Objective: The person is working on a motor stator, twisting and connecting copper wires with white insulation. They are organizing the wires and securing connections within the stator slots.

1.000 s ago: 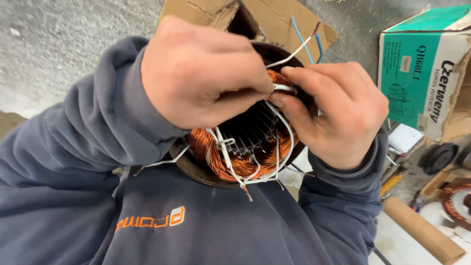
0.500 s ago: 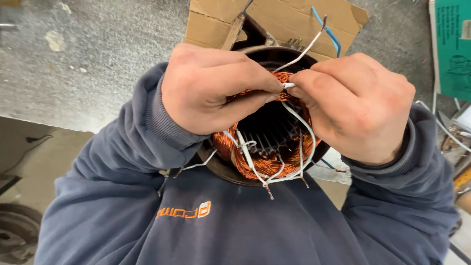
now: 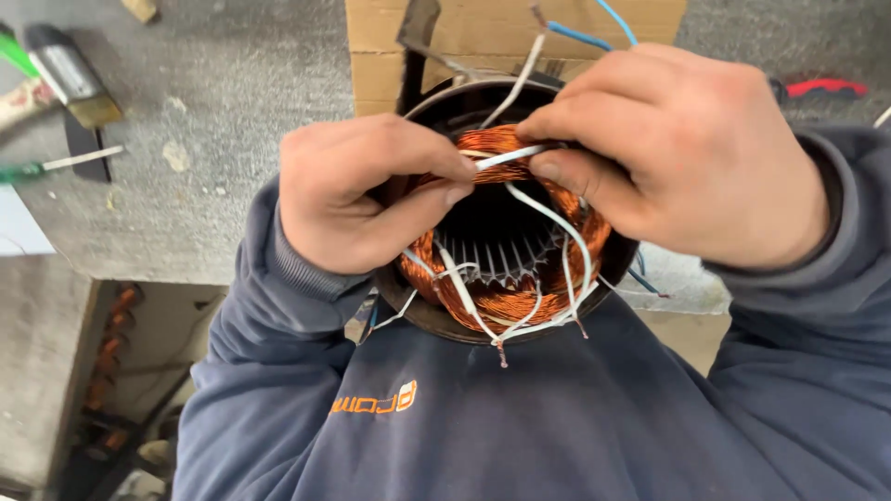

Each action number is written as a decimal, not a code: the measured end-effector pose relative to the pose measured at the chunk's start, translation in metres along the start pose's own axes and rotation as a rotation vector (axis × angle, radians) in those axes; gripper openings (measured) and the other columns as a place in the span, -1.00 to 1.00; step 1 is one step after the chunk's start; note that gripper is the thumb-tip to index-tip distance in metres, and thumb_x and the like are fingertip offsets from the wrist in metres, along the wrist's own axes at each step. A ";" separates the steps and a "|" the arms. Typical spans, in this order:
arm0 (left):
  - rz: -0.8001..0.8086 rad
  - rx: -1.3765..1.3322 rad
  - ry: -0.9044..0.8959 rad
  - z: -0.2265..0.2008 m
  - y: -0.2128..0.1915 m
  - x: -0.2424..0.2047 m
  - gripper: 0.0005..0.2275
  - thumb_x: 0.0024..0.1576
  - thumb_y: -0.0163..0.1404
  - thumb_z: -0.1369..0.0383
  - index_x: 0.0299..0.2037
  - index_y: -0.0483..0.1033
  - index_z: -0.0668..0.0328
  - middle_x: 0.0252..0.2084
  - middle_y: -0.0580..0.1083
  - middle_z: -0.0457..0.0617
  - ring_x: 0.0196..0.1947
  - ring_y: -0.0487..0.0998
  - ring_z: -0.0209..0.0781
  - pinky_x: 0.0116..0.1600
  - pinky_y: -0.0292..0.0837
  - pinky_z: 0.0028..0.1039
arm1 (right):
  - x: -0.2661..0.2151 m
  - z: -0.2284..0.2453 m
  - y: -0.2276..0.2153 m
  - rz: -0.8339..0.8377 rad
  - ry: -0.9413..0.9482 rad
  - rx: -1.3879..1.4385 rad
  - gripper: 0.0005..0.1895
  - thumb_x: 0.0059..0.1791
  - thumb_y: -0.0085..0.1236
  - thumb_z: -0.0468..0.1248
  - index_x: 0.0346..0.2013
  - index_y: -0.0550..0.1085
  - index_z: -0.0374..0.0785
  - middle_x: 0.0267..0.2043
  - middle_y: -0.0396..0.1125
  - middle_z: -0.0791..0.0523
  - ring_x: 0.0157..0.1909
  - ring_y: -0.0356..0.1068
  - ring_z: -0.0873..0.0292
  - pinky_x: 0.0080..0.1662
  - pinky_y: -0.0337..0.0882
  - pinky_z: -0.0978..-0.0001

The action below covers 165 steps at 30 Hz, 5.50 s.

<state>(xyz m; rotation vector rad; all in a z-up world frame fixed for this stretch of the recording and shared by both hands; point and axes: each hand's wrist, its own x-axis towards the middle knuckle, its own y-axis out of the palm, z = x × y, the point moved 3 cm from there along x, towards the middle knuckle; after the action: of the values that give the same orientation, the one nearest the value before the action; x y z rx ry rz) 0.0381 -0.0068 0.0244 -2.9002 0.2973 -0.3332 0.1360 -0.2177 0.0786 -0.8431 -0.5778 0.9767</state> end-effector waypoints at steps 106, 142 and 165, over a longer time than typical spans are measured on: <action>0.432 0.443 0.001 -0.013 0.017 0.053 -0.65 0.25 0.01 0.10 -0.43 0.62 0.18 -0.66 0.44 0.04 -0.69 0.45 -0.05 -0.52 0.31 -0.23 | -0.044 -0.012 0.035 -0.207 -0.045 0.029 -0.85 0.20 0.27 -0.33 -0.17 0.46 -0.31 -0.21 0.34 0.01 -0.21 0.40 -0.03 -0.15 0.40 0.21; 0.198 0.400 -0.107 -0.013 0.025 0.040 -0.77 0.17 0.08 0.15 -0.30 0.62 0.13 -0.54 0.50 0.01 -0.56 0.55 -0.07 -0.42 0.40 -0.28 | -0.036 -0.020 0.031 -0.023 -0.069 0.319 -0.89 0.11 0.27 -0.39 -0.13 0.50 -0.37 -0.14 0.40 0.07 -0.29 0.35 0.28 -0.20 0.34 0.51; 0.052 0.721 0.404 -0.019 0.029 0.012 -0.79 0.21 0.14 0.24 -0.34 0.52 0.23 -0.39 0.53 0.05 -0.31 0.56 0.16 -0.23 0.43 -0.12 | -0.046 -0.019 0.050 -0.253 0.062 0.320 -0.83 0.19 0.29 -0.40 -0.21 0.48 -0.43 -0.30 0.40 0.10 -0.29 0.33 0.33 -0.17 0.38 0.52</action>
<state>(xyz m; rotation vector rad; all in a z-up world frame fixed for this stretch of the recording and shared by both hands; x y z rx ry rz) 0.0397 -0.0404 0.0380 -2.1008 0.2449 -0.8244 0.1056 -0.2508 0.0239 -0.4989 -0.4471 0.7821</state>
